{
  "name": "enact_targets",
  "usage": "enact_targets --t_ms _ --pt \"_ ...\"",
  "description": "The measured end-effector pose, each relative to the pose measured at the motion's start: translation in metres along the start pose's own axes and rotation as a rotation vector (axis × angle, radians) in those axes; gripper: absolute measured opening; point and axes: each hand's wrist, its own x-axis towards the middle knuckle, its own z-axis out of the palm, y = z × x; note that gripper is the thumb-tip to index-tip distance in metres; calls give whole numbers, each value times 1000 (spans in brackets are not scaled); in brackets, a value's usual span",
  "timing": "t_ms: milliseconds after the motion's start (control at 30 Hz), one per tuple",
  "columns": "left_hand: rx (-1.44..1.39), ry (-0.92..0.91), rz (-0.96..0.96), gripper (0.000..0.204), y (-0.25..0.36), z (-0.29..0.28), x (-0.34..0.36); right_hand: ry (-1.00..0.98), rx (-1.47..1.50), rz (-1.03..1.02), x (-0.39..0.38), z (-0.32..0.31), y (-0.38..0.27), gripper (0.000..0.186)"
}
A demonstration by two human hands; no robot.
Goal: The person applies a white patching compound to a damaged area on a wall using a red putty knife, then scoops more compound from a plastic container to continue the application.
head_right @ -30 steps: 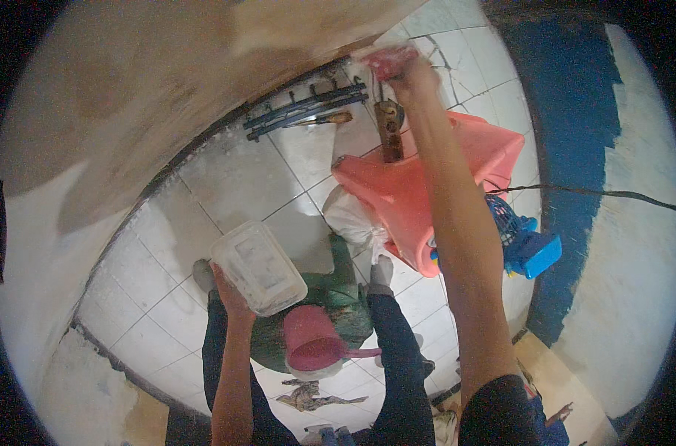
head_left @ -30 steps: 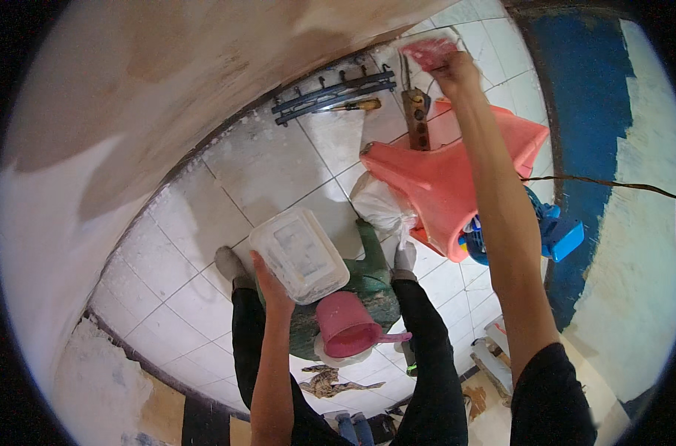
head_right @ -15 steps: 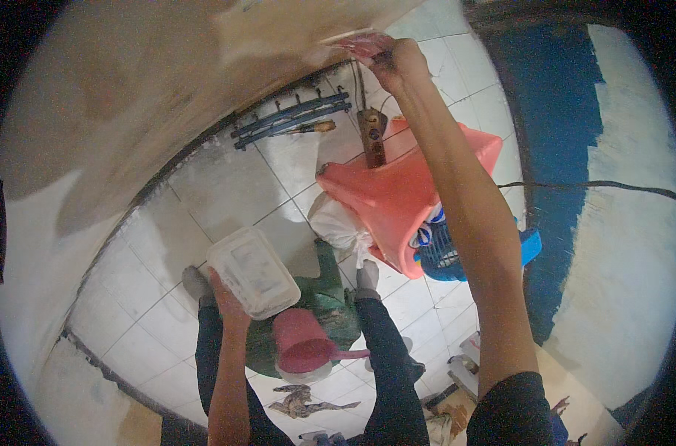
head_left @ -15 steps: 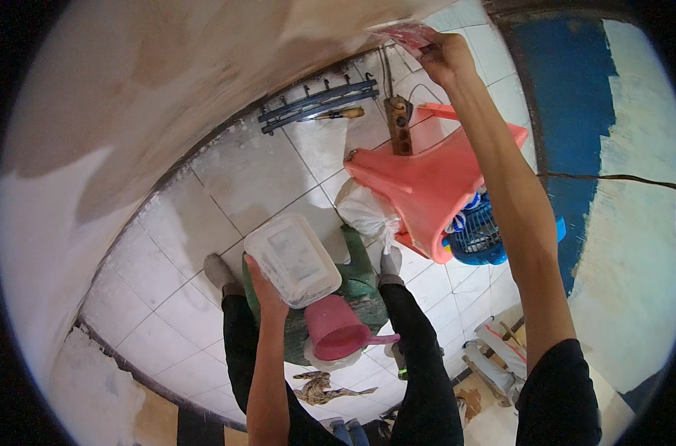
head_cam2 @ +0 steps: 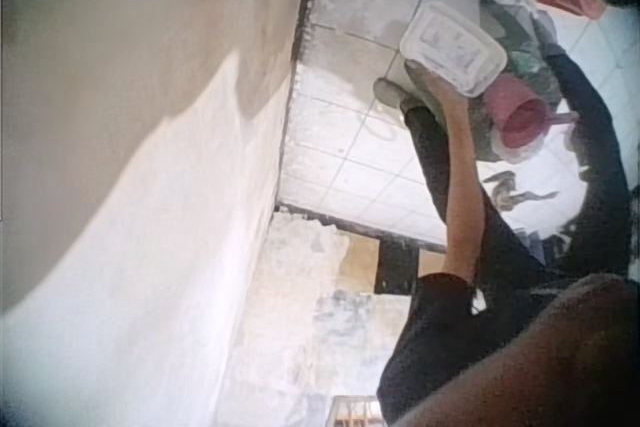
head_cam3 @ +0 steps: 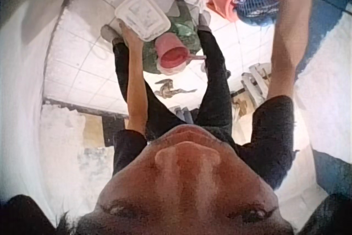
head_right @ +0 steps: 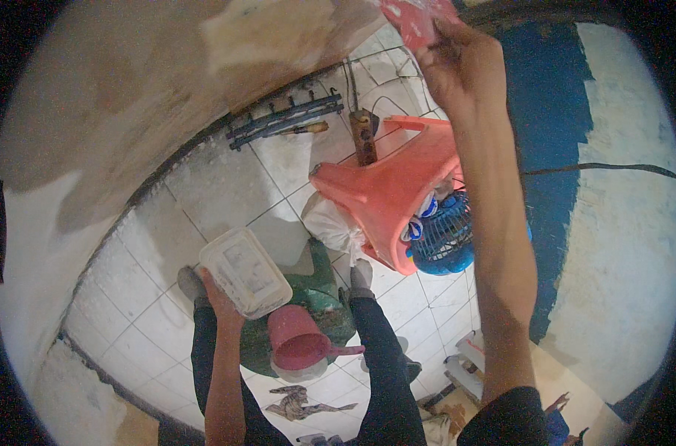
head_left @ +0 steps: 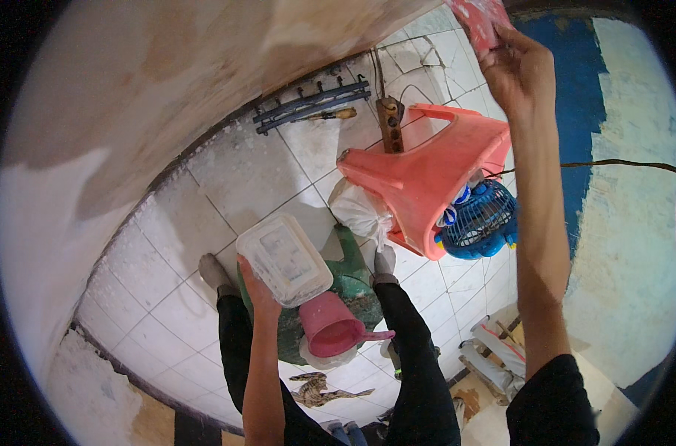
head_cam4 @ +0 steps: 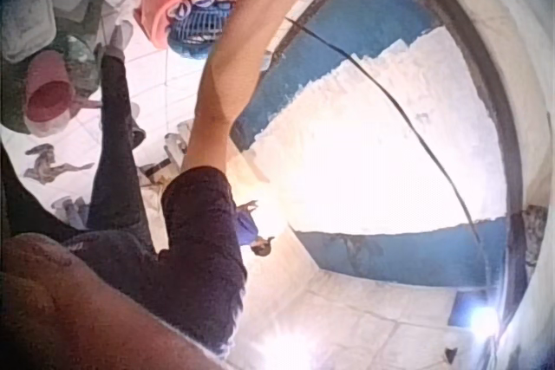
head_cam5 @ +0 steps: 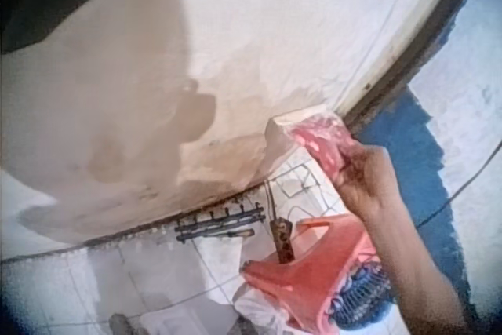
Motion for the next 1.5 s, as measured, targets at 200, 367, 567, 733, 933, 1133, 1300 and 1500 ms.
enact_targets --t_ms 200,367,567,733,933,1133,1300,1500 --pt "51 41 16 72 15 20 -6 93 22 230 29 -58 128 20" --pt "17 21 -23 73 8 21 3 -67 20 250 91 -82 195 33" --pt "7 26 -17 77 8 4 -4 -173 -35 277 92 -14 112 29" --pt "-44 -43 -52 82 0 -4 0 -166 -76 90 38 19 8 37" --pt "30 -58 -31 79 -1 8 -2 -71 63 14 34 -51 -61 37" --pt "57 -48 -7 76 6 4 -2 -82 -257 199 52 -63 76 30" --pt "107 67 -23 75 13 21 1 -93 -120 369 110 -76 171 31" --pt "55 64 -67 75 1 11 3 -225 -304 175 150 -57 104 31"
